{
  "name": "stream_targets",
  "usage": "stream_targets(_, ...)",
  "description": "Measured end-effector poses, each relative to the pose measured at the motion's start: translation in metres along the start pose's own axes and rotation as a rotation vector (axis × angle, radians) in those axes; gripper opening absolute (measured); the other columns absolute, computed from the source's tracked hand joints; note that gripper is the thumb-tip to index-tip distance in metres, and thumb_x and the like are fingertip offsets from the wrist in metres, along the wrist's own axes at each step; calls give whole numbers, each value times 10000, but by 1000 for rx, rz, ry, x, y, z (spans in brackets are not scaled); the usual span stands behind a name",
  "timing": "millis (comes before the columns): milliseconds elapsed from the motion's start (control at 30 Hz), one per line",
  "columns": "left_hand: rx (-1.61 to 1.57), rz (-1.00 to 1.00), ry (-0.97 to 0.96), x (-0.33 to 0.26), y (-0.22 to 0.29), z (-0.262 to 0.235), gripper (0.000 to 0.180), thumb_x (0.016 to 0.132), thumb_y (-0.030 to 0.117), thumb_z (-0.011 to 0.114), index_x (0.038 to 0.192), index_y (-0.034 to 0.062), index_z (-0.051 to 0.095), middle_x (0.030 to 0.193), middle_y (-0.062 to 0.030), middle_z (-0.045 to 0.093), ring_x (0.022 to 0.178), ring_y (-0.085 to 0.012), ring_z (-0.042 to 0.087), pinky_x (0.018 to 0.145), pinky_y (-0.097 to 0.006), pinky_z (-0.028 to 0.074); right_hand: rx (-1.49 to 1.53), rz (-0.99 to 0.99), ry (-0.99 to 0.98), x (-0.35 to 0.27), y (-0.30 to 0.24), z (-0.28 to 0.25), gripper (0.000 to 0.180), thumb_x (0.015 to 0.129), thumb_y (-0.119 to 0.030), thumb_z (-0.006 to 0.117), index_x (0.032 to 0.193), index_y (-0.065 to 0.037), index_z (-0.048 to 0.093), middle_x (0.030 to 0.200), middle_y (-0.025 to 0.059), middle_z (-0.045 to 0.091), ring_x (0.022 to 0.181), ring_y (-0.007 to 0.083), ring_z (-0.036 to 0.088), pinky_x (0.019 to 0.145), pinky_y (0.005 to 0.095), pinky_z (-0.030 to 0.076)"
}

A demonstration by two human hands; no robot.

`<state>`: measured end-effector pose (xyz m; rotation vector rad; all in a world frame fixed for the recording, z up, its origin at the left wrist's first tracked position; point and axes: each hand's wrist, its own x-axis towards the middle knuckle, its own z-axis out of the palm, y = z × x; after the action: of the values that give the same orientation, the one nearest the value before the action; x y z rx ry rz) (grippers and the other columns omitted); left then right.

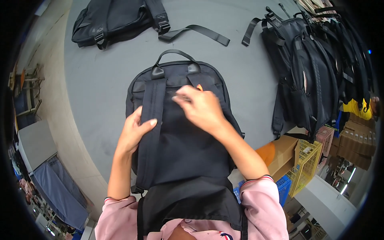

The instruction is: Trimming excess threads and adjusting straps on black backpacks using small scissors.

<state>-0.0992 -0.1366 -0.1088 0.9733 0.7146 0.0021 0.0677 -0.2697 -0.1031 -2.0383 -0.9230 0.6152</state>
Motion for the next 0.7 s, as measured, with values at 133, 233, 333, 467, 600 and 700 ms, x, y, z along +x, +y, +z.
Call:
stream_targets(133,149,-108,-81,-44,-7,-18,369,805,71,646,1141,-31,532,965,-71,629,884,-134,600,826,-283,481,-359,110,113,-36,35,-71,174,850,-193,608,832,-21,590,683,153,587,644,318,581,585,363,439)
stream_targets(233,238,-294,-189,-79,-4,-23,347,794,60,664,1107,-47,556,918,-88,665,879,-150,621,821,-289,491,-313,205,-69,-92,65,-106,238,834,-208,633,799,13,552,672,132,494,569,262,483,538,359,387)
stream_targets(333,292,-345,-193,-117,-3,-37,292,789,6,662,1061,-63,581,922,-124,673,872,-183,645,808,-308,512,-84,444,-282,-143,60,-120,314,762,-213,720,757,14,504,661,54,374,587,135,370,527,311,328)
stream_targets(467,-101,59,-269,-130,18,-34,193,752,-27,704,895,-51,576,807,-219,653,698,-288,678,597,-430,567,193,362,-283,-165,49,-136,415,670,-224,798,657,4,451,640,19,334,595,112,341,515,283,289)
stream_targets(600,-142,360,-229,-83,84,-5,294,870,185,607,981,-57,482,749,-219,617,521,-301,630,483,-370,546,814,145,-27,-118,-34,-141,378,632,-178,809,828,56,586,825,58,599,657,117,523,566,266,406)
stream_targets(700,45,350,12,-6,93,11,243,922,126,528,1101,-37,505,957,-171,635,830,-230,649,674,-351,548,945,309,8,-68,-43,-127,186,815,-67,650,933,36,550,759,3,547,483,-2,387,457,156,335)
